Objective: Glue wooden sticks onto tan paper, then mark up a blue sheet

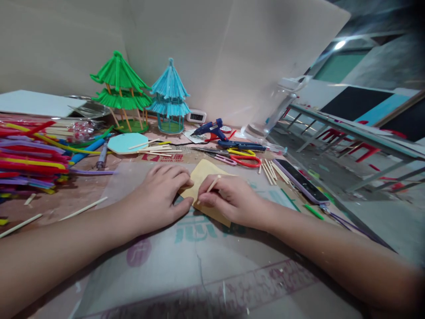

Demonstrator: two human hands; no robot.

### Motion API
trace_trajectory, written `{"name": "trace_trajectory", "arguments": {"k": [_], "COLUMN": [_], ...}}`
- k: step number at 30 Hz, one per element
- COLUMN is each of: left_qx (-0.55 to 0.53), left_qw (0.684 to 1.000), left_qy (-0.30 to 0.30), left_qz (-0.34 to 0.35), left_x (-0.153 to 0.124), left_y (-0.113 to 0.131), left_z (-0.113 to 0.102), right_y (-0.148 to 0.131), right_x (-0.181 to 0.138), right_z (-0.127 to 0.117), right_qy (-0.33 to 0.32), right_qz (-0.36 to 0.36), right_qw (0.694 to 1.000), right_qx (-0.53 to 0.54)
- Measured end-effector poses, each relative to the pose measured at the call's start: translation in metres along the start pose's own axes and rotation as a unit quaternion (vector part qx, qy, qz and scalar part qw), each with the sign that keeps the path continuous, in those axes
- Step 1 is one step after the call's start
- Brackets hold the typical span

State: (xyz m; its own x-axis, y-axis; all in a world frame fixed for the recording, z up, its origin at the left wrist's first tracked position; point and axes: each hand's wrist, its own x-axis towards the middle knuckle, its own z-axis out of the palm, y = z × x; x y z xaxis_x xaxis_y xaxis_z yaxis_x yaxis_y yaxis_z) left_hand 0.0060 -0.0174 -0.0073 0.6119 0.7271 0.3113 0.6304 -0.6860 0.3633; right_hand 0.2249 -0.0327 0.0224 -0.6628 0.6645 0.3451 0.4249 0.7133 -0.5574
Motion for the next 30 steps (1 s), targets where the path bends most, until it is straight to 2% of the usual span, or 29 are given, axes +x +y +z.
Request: {"name": "trace_trajectory", "arguments": {"k": [3, 9, 14, 17, 20, 26, 30], "left_qx": [0.003, 0.007, -0.001, 0.002, 0.003, -0.004, 0.003], "left_qw": [1.000, 1.000, 1.000, 1.000, 1.000, 1.000, 1.000], "left_qy": [-0.008, 0.004, -0.009, -0.012, 0.000, -0.006, -0.006], "left_qz": [0.001, 0.002, 0.001, 0.000, -0.002, -0.002, -0.004], "left_x": [0.000, 0.000, 0.001, 0.000, 0.000, 0.001, 0.000], "left_y": [0.001, 0.001, 0.000, 0.000, 0.000, 0.001, 0.001], "left_z": [-0.001, 0.001, 0.000, 0.000, 0.001, 0.000, 0.000], "right_y": [-0.001, -0.008, -0.006, -0.006, -0.007, -0.005, -0.007], "right_x": [0.001, -0.001, 0.002, 0.000, -0.003, 0.000, -0.001], "right_z": [-0.002, -0.020, -0.008, -0.011, -0.017, -0.008, -0.013], "right_qy": [-0.047, -0.134, -0.078, -0.104, -0.130, -0.082, -0.122], "right_qz": [-0.020, 0.009, -0.023, -0.032, -0.012, -0.025, -0.002], "right_qw": [0.998, 0.986, 0.993, 0.990, 0.985, 0.992, 0.989], "right_qx": [-0.047, -0.103, -0.081, -0.090, -0.109, -0.089, -0.080]}}
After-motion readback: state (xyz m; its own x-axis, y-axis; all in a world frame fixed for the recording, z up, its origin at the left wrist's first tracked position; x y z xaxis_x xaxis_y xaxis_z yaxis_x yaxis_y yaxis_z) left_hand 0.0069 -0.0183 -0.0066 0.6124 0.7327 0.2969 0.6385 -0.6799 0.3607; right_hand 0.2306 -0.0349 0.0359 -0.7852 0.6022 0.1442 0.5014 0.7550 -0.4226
